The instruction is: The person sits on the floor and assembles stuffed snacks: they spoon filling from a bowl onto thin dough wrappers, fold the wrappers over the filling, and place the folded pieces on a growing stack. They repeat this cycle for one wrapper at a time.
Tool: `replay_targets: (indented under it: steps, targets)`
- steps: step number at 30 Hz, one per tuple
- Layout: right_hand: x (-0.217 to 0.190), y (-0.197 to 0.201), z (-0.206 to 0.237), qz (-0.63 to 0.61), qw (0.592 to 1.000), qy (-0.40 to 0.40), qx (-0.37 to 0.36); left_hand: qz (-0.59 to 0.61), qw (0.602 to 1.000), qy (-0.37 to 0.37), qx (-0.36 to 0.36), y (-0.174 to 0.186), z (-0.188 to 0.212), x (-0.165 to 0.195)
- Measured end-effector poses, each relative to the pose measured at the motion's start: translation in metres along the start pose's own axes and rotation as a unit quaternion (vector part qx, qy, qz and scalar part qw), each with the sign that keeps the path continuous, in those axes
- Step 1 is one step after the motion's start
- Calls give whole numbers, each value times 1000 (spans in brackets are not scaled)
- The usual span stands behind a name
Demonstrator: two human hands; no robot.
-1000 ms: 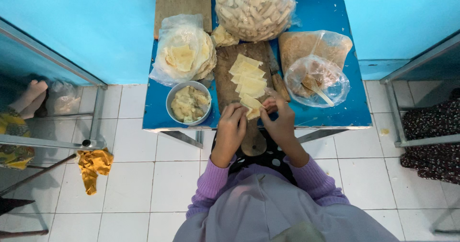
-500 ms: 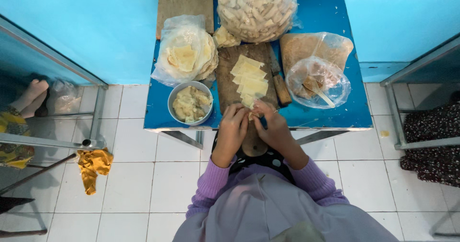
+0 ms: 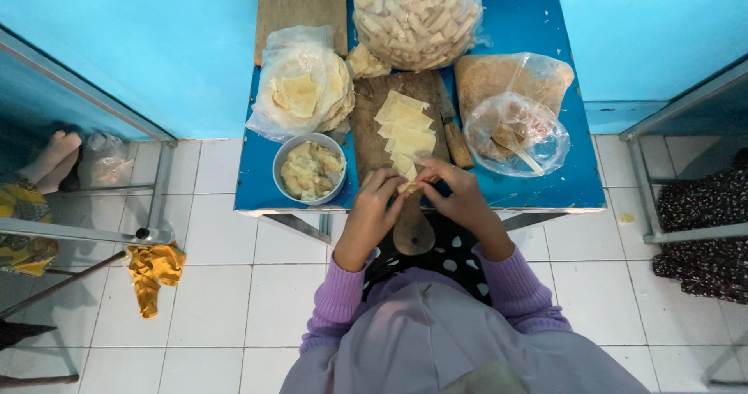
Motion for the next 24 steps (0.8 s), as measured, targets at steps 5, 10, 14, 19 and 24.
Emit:
replay_targets:
  steps: [5, 10, 14, 19, 24]
  targets:
    - [-15, 1, 1, 9, 996, 79, -39, -19, 1000, 2, 18, -3, 0, -3]
    - [-10, -3, -4, 49, 997, 56, -7, -16, 1000, -16, 18, -2, 0, -1]
    - [0, -2, -11, -35, 999, -2, -29, -15, 1000, -11, 25, -3, 0, -3]
    - [9, -6, -22, -58, 995, -77, -34, -25, 998, 29, 44, -8, -3, -17]
    - [-10, -6, -21, 8, 1000, 7, -5, -50, 998, 33, 31, -8, -7, -18]
Point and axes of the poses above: each hand's wrist, its own z-axis away from the middle knuckle, its own y-axis out of the back of the hand, x = y × z, the point moved 8 cm from there along -z, towards the middle knuckle, and after that the axes turned 12 degrees about -y, right-handed, at the moved point
